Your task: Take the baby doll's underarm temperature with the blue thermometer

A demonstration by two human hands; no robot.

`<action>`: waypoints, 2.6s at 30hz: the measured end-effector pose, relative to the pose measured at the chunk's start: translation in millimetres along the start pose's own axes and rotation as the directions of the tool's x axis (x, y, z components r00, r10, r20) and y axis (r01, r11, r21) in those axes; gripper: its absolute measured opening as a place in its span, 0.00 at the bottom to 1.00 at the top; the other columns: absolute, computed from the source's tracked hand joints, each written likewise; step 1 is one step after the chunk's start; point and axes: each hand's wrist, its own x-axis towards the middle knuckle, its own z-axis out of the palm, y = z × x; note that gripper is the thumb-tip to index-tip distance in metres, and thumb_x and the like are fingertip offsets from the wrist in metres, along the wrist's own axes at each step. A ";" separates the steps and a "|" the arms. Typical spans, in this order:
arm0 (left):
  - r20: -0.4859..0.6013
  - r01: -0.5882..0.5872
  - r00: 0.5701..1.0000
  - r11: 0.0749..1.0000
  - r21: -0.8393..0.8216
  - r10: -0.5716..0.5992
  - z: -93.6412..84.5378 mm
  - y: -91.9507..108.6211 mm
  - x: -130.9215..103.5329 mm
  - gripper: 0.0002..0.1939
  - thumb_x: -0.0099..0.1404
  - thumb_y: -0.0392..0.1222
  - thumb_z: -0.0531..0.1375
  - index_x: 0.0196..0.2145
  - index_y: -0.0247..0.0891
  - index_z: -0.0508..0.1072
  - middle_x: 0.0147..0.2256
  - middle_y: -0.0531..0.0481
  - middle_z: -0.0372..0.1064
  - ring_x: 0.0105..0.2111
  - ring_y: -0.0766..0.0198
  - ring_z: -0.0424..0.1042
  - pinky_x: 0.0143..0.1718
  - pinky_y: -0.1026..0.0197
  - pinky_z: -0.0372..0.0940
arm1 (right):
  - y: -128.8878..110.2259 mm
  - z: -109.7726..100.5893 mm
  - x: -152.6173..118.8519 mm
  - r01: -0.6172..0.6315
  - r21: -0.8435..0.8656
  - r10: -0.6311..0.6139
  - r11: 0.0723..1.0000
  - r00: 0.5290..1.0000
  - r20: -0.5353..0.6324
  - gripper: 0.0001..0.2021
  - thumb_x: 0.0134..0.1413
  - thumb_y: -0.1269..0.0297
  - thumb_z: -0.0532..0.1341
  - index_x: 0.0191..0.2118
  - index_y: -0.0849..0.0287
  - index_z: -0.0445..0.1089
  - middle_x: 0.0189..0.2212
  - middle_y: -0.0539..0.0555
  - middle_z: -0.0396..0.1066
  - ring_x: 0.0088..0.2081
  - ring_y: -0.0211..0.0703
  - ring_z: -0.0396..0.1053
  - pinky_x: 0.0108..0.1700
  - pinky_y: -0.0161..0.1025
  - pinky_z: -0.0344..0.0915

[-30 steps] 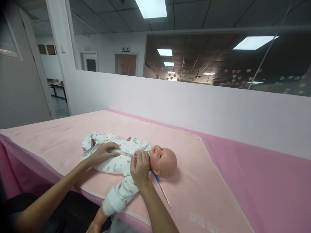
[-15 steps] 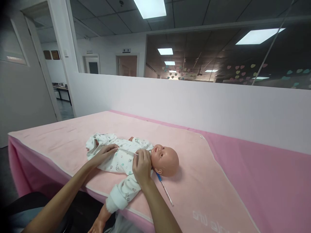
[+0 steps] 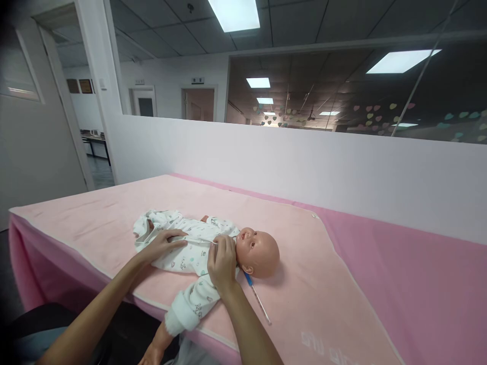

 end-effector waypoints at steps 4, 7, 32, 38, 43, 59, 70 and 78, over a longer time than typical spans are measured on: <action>-0.049 -0.020 0.999 1.000 -0.017 0.020 -0.2 -1.4 1.2 0.16 0.51 0.51 0.62 0.35 0.41 0.77 0.41 0.48 0.73 0.42 0.54 0.70 0.41 0.58 0.66 | -0.1 -0.2 -0.1 0.000 0.010 0.000 1.000 1.000 -0.001 0.05 0.57 0.70 0.48 0.33 0.57 0.59 0.31 0.54 0.63 0.35 0.43 0.60 0.38 0.41 0.59; -0.062 -0.037 0.997 0.999 -0.039 0.035 -0.7 -1.7 1.5 0.16 0.51 0.51 0.62 0.35 0.41 0.77 0.42 0.48 0.73 0.43 0.53 0.70 0.43 0.57 0.65 | 0.7 0.2 -0.2 -0.004 0.008 0.004 1.000 1.000 0.006 0.05 0.57 0.70 0.48 0.33 0.57 0.59 0.31 0.54 0.63 0.35 0.43 0.60 0.37 0.41 0.59; -0.117 0.010 0.993 1.000 0.013 -0.008 2.0 1.9 1.6 0.13 0.52 0.51 0.61 0.28 0.38 0.76 0.32 0.49 0.75 0.35 0.57 0.71 0.34 0.61 0.64 | 0.0 0.1 -0.1 0.033 -0.015 -0.033 0.999 0.999 -0.004 0.06 0.57 0.70 0.47 0.33 0.57 0.59 0.30 0.53 0.63 0.34 0.43 0.60 0.36 0.41 0.59; -0.144 0.051 0.988 0.999 0.009 -0.049 2.7 -6.4 0.5 0.17 0.53 0.52 0.60 0.36 0.39 0.77 0.35 0.48 0.75 0.34 0.57 0.71 0.30 0.62 0.64 | 0.7 0.0 -0.4 0.049 -0.016 -0.049 0.999 0.999 -0.010 0.05 0.57 0.70 0.48 0.33 0.57 0.59 0.30 0.54 0.63 0.34 0.43 0.60 0.37 0.41 0.59; -0.130 0.075 0.988 0.997 -0.035 -0.079 3.5 -10.0 0.0 0.19 0.53 0.52 0.60 0.38 0.38 0.77 0.34 0.47 0.75 0.32 0.57 0.71 0.28 0.62 0.64 | 1.4 0.5 -0.7 0.056 -0.015 -0.057 0.998 0.998 -0.016 0.05 0.56 0.70 0.48 0.34 0.57 0.59 0.30 0.54 0.63 0.34 0.43 0.61 0.36 0.40 0.59; -0.097 0.025 0.995 0.999 -0.024 -0.027 2.6 -3.4 -2.3 0.17 0.54 0.51 0.59 0.37 0.40 0.77 0.36 0.47 0.75 0.36 0.55 0.70 0.34 0.60 0.66 | -0.1 -0.7 0.0 0.050 -0.007 -0.050 0.999 0.998 -0.025 0.06 0.56 0.70 0.48 0.32 0.57 0.59 0.29 0.53 0.63 0.33 0.43 0.61 0.35 0.41 0.59; -0.045 -0.016 0.999 0.999 -0.040 0.015 0.8 3.7 -3.7 0.16 0.56 0.51 0.58 0.35 0.39 0.77 0.36 0.47 0.74 0.35 0.57 0.71 0.33 0.62 0.65 | 1.9 -0.1 -0.3 0.040 -0.005 -0.041 0.999 0.999 -0.027 0.05 0.57 0.70 0.48 0.33 0.57 0.59 0.29 0.53 0.63 0.33 0.43 0.61 0.36 0.41 0.59; -0.058 -0.021 0.998 1.000 0.004 0.021 1.9 3.4 -3.3 0.15 0.56 0.50 0.58 0.34 0.39 0.77 0.35 0.47 0.74 0.35 0.57 0.70 0.34 0.61 0.65 | -0.4 -1.5 0.0 0.045 -0.009 -0.045 0.999 0.999 -0.013 0.05 0.57 0.70 0.48 0.33 0.57 0.58 0.29 0.53 0.62 0.33 0.43 0.60 0.36 0.41 0.59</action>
